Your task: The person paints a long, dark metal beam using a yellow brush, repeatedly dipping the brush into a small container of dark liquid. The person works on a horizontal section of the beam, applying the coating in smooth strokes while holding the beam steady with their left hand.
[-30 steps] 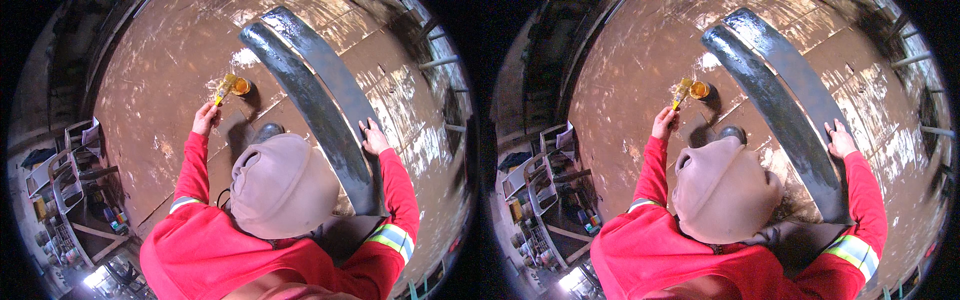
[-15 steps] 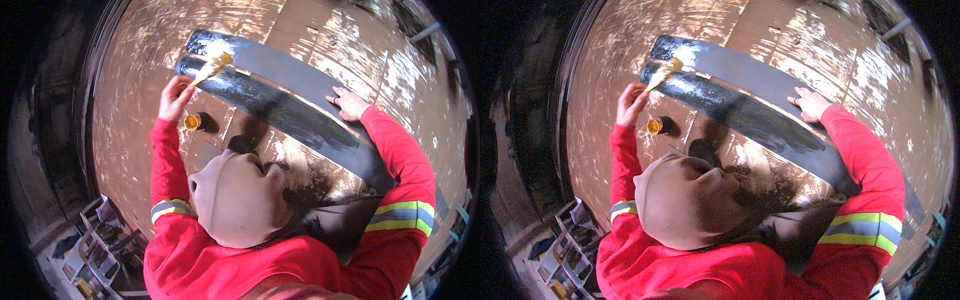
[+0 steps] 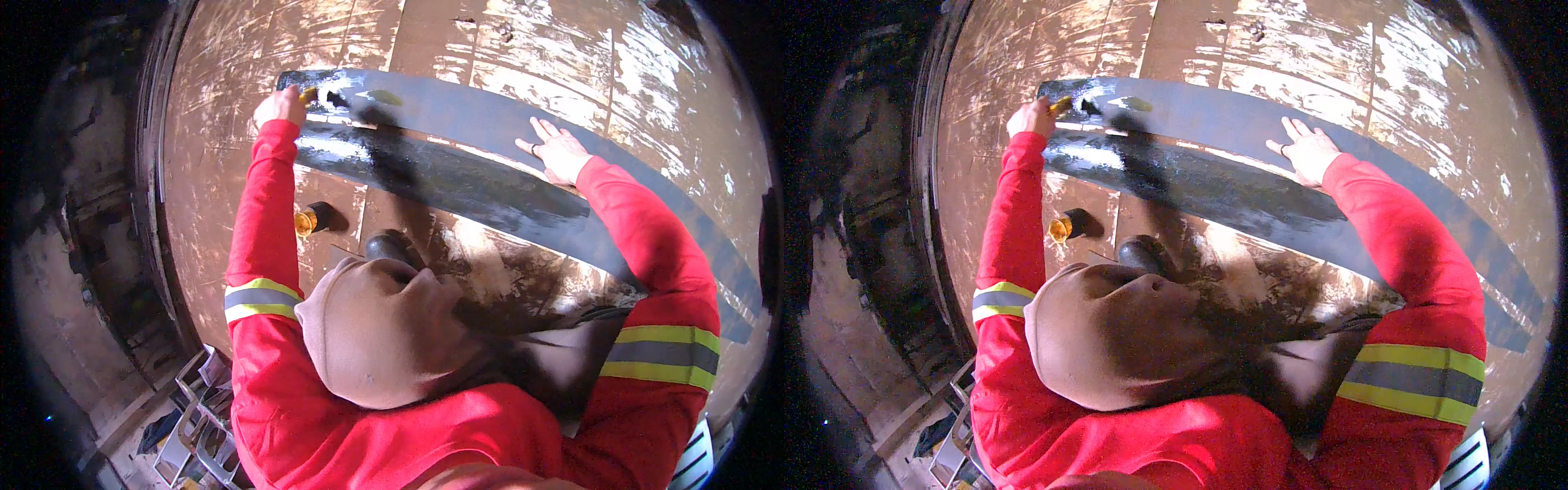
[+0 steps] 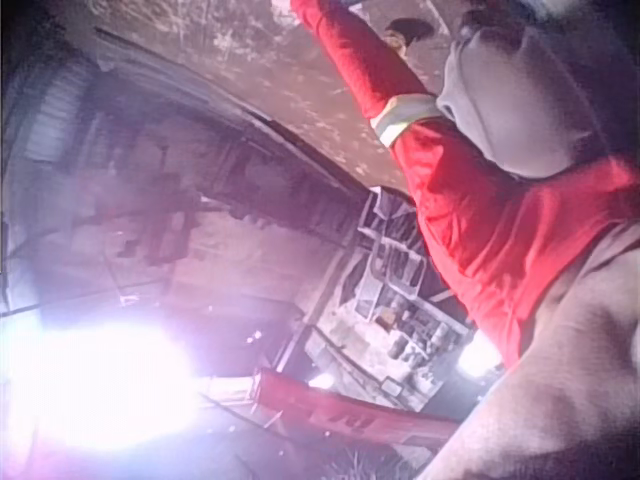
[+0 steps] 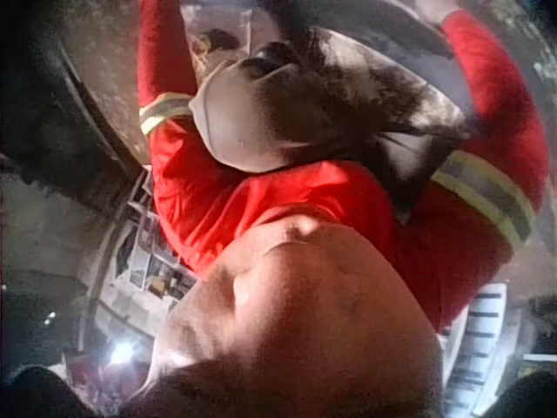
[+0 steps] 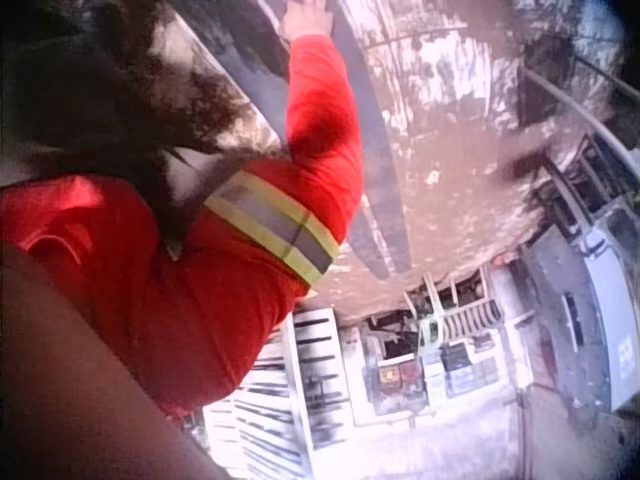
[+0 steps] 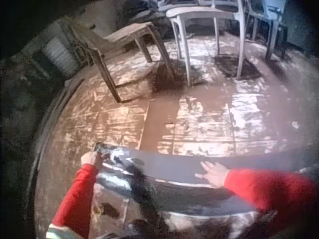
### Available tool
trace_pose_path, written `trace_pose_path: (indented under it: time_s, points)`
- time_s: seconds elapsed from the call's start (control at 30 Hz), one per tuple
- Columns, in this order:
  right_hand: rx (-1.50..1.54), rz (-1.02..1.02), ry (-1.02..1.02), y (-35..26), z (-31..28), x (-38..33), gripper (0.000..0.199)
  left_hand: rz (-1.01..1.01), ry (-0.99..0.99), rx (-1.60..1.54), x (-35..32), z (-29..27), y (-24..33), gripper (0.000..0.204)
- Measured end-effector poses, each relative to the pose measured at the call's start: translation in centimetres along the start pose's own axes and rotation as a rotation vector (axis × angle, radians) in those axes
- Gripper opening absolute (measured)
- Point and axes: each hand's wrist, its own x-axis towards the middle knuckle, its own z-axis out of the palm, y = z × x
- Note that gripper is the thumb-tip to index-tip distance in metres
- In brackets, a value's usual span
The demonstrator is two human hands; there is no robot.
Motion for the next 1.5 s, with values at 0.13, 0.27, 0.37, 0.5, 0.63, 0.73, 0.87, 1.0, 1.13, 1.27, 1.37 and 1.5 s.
trace_pose_path:
  time_s: [0.13, 0.27, 0.37, 0.5, 0.63, 0.73, 0.87, 1.0, 1.13, 1.27, 1.37, 1.5]
  points:
    - [-0.007, 0.017, -0.008, 0.4, 0.2, 0.3, 0.074, 0.333, 0.055, -0.016, -1.7, -0.9, 10.2, 0.017]
    - [0.01, 0.026, 0.013, 0.7, 1.0, 0.4, 0.075, 0.565, -0.085, -0.455, -3.1, -3.1, 15.5, 0.021]
    - [0.014, 0.033, 0.005, 0.6, 0.7, 0.5, 0.076, 0.379, -0.117, -0.196, -0.4, -3.1, 12.4, 0.023]
    - [0.027, 0.026, -0.007, 0.3, 0.4, 0.5, 0.08, 0.129, -0.021, 0.155, 3.7, -2.3, 4.7, 0.026]
    - [0.017, 0.05, -0.002, 0.6, 0.8, 0.4, 0.086, 0.284, -0.1, 0.105, 3.8, -4.1, 8.0, 0.026]
    - [0.021, 0.045, -0.041, 0.4, 0.3, 0.2, 0.085, 0.533, -0.112, -0.1, 2.3, -4.0, 13.3, 0.026]
    - [0.033, 0.046, 0.007, 0.7, 0.9, 0.4, 0.082, 0.578, -0.14, -0.344, 3.8, -4.3, 14.1, 0.025]
    - [0.047, 0.039, 0.003, 0.7, 0.7, 0.4, 0.08, 0.275, -0.165, 0.099, 5.9, -3.8, 8.7, 0.029]
    - [0.037, 0.027, 0.032, 0.8, 1.3, 0.7, 0.081, 0.275, -0.057, 0.236, 8.8, -2.7, 4.6, 0.026]
    - [0.037, 0.03, 0.025, 0.9, 1.0, 0.3, 0.085, 0.406, -0.084, 0.122, 7.7, -3.2, 8.6, 0.022]
    - [0.012, 0.022, 0.034, 0.9, 1.6, 0.5, 0.087, 0.592, -0.149, -0.316, 8.1, -3.6, 8.8, 0.025]
    - [0.013, 0.015, 0.021, 0.8, 1.1, 0.3, 0.087, 0.481, -0.183, -0.338, 8.9, -3.3, 6.8, 0.026]
